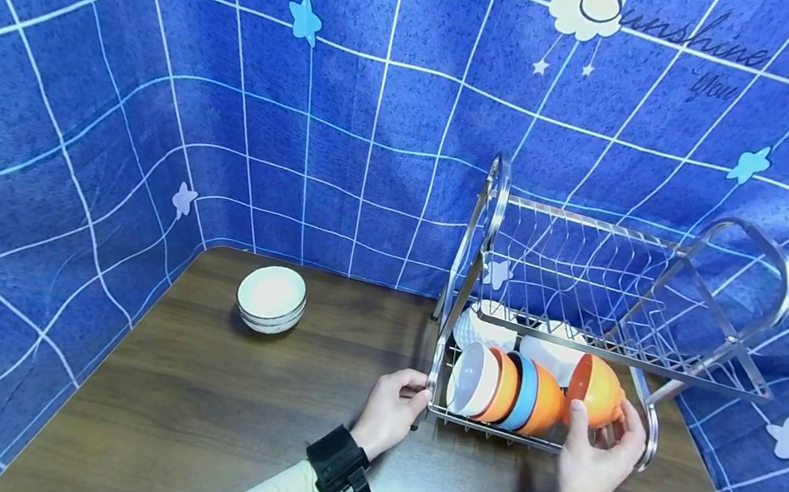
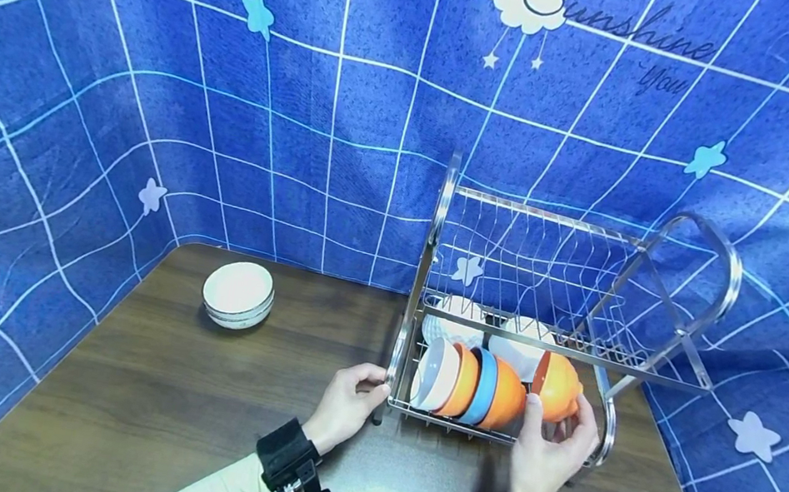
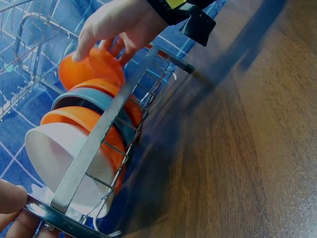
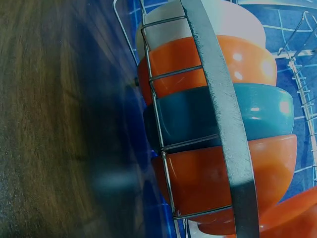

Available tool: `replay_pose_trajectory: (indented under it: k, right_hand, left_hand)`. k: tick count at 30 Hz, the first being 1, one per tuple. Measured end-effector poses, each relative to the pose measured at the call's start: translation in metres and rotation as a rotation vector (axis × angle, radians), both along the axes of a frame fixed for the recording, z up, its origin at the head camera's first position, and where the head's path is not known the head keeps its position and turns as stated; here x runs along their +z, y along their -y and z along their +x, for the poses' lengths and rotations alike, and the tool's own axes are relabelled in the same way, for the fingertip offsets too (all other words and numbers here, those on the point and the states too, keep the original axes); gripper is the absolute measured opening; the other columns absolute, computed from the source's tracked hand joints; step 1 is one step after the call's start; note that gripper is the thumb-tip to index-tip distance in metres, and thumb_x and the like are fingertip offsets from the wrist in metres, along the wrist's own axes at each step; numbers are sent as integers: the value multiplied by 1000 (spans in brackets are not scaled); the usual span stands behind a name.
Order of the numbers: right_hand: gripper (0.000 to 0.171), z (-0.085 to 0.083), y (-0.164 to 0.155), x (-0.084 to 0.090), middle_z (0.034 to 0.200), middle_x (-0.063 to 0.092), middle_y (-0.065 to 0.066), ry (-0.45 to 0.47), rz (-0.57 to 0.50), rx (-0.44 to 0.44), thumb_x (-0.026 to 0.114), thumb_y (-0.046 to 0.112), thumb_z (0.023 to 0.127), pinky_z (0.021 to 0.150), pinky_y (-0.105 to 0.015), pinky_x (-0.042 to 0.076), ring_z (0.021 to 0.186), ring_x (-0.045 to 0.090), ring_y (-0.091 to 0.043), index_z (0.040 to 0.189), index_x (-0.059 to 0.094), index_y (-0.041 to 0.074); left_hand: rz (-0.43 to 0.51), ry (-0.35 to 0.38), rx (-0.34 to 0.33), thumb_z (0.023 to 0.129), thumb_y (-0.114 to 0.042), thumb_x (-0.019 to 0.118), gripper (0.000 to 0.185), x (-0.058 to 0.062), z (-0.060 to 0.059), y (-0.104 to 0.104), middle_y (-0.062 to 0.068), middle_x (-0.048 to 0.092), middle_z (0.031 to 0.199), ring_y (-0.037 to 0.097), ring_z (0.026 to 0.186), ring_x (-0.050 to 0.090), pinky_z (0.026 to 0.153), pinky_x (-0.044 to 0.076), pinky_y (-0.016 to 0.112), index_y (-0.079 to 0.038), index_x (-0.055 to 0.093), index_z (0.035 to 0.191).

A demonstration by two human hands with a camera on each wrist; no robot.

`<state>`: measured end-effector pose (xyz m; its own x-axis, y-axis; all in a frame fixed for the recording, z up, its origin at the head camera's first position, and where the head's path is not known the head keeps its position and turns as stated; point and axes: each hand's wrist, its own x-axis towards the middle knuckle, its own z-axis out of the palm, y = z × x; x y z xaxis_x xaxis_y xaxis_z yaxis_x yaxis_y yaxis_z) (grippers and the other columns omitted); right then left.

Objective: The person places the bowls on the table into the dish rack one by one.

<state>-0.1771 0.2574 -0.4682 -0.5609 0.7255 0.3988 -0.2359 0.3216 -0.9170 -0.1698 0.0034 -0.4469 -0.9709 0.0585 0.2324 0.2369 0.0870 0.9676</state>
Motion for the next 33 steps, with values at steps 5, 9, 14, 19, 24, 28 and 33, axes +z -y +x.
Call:
replay_pose_trajectory:
  k: [5, 9, 14, 19, 24, 28, 33]
  right_hand:
    - [60, 1, 1, -1, 132, 44, -6, 154, 37, 22, 72, 21, 85, 101, -42, 43, 118, 50, -25, 138, 44, 23]
    - [60, 1, 2, -1, 129, 42, -12, 209, 94, 60, 71, 23, 86, 100, -49, 42, 116, 49, -30, 139, 44, 16]
    - [58, 0, 1, -2, 126, 44, -16, 278, 156, 95, 70, 26, 86, 96, -53, 43, 114, 50, -32, 136, 46, 9]
    - [56, 0, 0, 0, 126, 48, -18, 359, 212, 128, 67, 32, 88, 94, -51, 45, 112, 53, -32, 133, 48, 5]
    - [54, -1, -3, 3, 122, 53, -19, 401, 253, 152, 65, 34, 89, 91, -50, 46, 107, 55, -32, 130, 49, 3]
    - [54, 0, -3, 6, 120, 54, -20, 436, 263, 166, 62, 36, 91, 90, -48, 45, 104, 54, -32, 129, 49, 2]
    - [57, 2, -4, 9, 122, 50, -22, 488, 276, 198, 57, 41, 93, 90, -51, 44, 107, 52, -36, 132, 44, 1]
  left_hand:
    - [6, -6, -8, 85, 12, 59, 12, 0, -1, 0, 25, 65, 89, 39, 84, 66, 73, 56, 31, 14, 63, 95]
    - [9, -7, -10, 85, 11, 59, 12, 1, -1, 1, 26, 65, 89, 39, 84, 66, 73, 56, 31, 14, 63, 96]
    - [13, -5, -12, 85, 11, 59, 13, 1, 0, 1, 26, 65, 89, 39, 84, 66, 72, 56, 29, 14, 64, 96]
    - [14, -7, -11, 85, 12, 59, 12, 1, 0, 1, 26, 65, 90, 40, 84, 66, 73, 56, 30, 14, 63, 96]
    - [7, -8, -9, 85, 11, 59, 12, 2, 1, 2, 26, 65, 90, 39, 84, 66, 72, 56, 30, 14, 63, 96]
    - [5, -3, -8, 85, 11, 59, 13, 3, 1, 2, 26, 65, 90, 39, 84, 66, 72, 56, 29, 14, 63, 97]
    - [1, -6, -8, 85, 11, 59, 13, 3, 0, 1, 25, 65, 90, 38, 84, 66, 73, 56, 31, 14, 64, 97]
